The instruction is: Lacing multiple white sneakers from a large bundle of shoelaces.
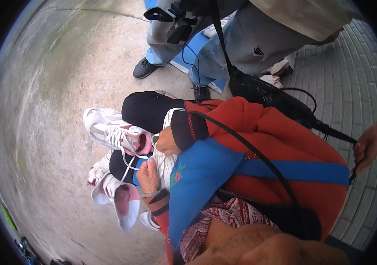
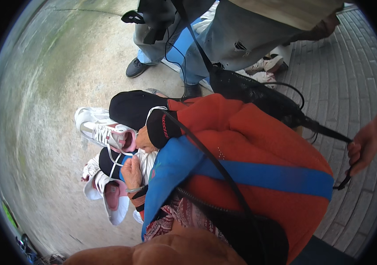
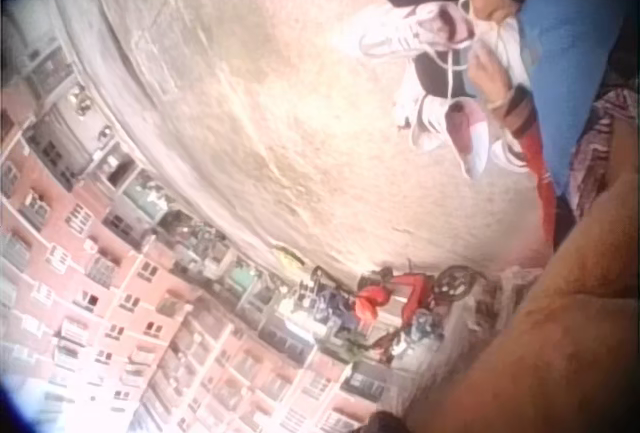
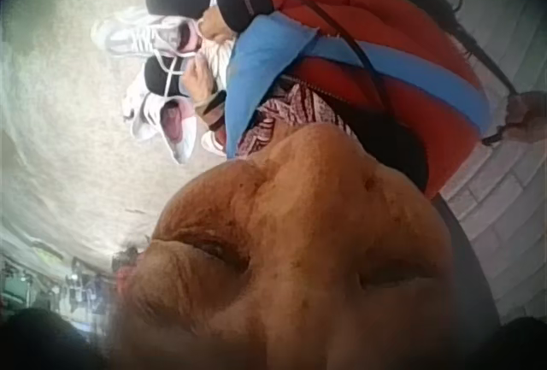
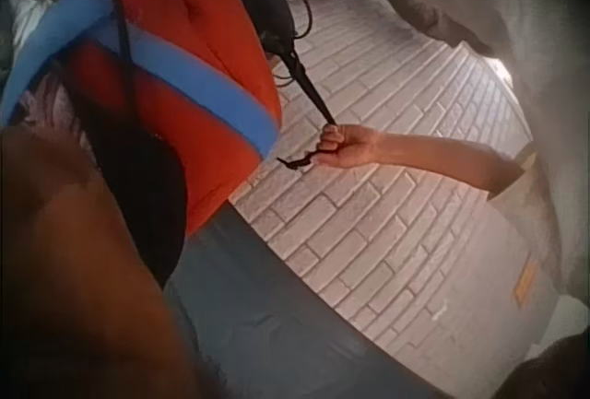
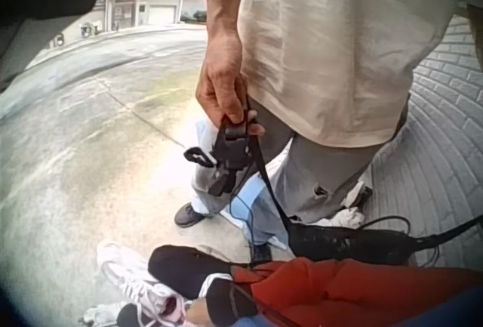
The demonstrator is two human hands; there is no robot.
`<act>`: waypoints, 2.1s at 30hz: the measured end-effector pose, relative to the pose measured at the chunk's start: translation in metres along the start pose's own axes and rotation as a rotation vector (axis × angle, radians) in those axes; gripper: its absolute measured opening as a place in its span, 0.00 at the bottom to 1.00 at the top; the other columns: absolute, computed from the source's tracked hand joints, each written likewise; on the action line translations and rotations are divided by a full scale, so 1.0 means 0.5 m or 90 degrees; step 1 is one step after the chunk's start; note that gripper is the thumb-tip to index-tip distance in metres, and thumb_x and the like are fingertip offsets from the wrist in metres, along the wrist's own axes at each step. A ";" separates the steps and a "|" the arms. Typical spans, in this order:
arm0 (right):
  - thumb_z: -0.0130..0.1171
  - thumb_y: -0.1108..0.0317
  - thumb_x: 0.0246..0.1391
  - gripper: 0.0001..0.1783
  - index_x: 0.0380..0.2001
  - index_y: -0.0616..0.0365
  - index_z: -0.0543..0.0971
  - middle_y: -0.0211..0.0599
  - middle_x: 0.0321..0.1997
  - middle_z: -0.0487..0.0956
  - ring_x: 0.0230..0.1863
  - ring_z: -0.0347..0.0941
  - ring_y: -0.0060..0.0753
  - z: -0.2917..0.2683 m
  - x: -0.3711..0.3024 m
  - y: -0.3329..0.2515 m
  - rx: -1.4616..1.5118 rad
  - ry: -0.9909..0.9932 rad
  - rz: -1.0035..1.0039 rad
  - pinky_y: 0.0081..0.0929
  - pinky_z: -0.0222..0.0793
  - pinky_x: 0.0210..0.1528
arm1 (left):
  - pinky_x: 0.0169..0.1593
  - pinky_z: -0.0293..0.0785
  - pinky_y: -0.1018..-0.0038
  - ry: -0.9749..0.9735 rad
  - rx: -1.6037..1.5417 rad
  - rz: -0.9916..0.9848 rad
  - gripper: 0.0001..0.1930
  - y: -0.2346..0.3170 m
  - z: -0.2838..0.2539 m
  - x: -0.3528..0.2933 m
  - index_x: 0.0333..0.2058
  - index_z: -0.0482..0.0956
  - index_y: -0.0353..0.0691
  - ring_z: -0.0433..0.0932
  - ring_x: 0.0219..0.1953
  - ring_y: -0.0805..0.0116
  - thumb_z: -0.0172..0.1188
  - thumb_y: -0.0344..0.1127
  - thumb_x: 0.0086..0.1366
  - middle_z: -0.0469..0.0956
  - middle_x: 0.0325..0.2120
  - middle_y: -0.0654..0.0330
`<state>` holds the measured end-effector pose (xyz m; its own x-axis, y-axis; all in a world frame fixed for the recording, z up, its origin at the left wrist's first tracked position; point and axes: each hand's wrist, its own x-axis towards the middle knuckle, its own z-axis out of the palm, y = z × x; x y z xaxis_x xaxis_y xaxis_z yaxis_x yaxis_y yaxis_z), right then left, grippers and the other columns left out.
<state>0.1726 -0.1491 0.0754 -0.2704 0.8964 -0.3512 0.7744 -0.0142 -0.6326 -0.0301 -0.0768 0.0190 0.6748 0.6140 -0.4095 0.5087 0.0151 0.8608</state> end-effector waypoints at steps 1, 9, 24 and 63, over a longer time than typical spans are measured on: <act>0.54 0.66 0.40 0.08 0.22 0.59 0.76 0.49 0.23 0.76 0.28 0.75 0.52 0.003 0.003 0.003 0.034 -0.007 0.027 0.43 0.70 0.32 | 0.23 0.61 0.73 0.006 0.035 0.021 0.19 0.011 0.001 -0.001 0.20 0.72 0.31 0.59 0.20 0.78 0.53 0.43 0.62 0.67 0.12 0.61; 0.52 0.67 0.39 0.08 0.20 0.59 0.78 0.46 0.21 0.77 0.26 0.75 0.49 0.055 0.062 0.043 0.117 0.153 0.050 0.41 0.70 0.29 | 0.19 0.49 0.78 0.045 -0.055 0.077 0.21 -0.025 -0.002 -0.009 0.14 0.62 0.37 0.53 0.17 0.81 0.52 0.39 0.64 0.59 0.10 0.70; 0.52 0.68 0.37 0.07 0.18 0.59 0.77 0.44 0.21 0.77 0.26 0.75 0.47 0.097 0.103 0.066 0.169 0.165 0.080 0.39 0.68 0.28 | 0.20 0.50 0.77 0.109 -0.116 0.106 0.21 -0.051 -0.007 -0.021 0.15 0.59 0.38 0.53 0.18 0.80 0.50 0.38 0.65 0.57 0.12 0.70; 0.43 0.54 0.60 0.21 0.47 0.60 0.67 0.44 0.34 0.77 0.31 0.75 0.30 0.034 0.116 -0.024 0.979 -0.178 0.184 0.25 0.73 0.33 | 0.22 0.48 0.79 -0.298 -0.450 0.125 0.21 0.069 -0.002 -0.072 0.15 0.62 0.39 0.53 0.16 0.78 0.41 0.40 0.67 0.59 0.12 0.66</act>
<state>0.1380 -0.1044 0.0506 -0.4489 0.6804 -0.5793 -0.4285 -0.7328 -0.5286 -0.0375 -0.0974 0.0637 0.9447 0.2720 -0.1833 0.0140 0.5247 0.8512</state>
